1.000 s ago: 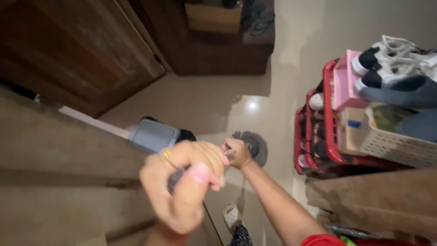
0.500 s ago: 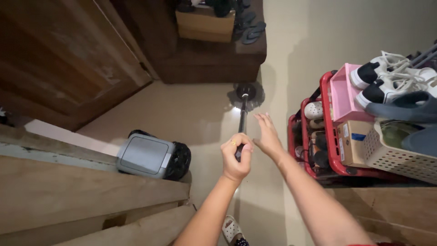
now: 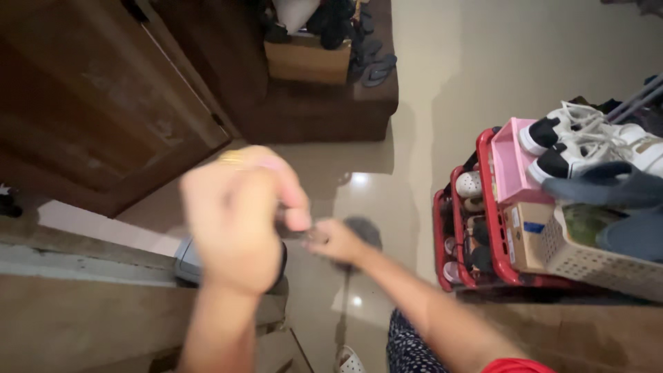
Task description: The person mops the floor in a room using a spin mop, maneuvering the mop head around furniture and various items.
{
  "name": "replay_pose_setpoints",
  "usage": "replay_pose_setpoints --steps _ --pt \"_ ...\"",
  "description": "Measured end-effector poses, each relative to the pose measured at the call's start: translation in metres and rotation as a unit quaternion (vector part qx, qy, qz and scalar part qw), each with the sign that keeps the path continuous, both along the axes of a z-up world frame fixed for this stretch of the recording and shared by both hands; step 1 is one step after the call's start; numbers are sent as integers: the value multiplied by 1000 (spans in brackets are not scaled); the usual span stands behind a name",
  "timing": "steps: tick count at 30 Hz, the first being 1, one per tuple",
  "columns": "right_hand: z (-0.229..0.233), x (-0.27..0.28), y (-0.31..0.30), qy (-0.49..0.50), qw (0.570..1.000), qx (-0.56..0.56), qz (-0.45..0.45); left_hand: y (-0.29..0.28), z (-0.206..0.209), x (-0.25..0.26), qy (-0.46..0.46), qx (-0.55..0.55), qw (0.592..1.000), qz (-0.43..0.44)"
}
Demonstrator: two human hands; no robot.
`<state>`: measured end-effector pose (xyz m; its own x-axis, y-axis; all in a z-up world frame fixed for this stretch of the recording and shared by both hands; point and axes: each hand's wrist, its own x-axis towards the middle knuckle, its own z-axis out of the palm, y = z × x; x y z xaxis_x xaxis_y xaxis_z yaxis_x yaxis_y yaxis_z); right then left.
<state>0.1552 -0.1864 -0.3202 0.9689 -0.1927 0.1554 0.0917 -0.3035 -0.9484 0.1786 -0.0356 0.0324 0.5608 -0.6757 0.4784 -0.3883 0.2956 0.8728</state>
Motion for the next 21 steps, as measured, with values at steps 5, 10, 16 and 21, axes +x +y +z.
replay_pose_setpoints --steps 5,10,16,21 --pt "-22 33 -18 -9 996 -39 77 -34 9 4 175 -82 979 59" --pt "-26 84 -75 -212 957 -109 168 -69 -9 1 125 -63 982 127" --pt "-56 145 -132 -135 968 -137 161 -110 -63 21 13 -94 983 160" --pt "-109 171 -166 -59 985 -102 129 -127 -140 36 -45 -114 985 119"
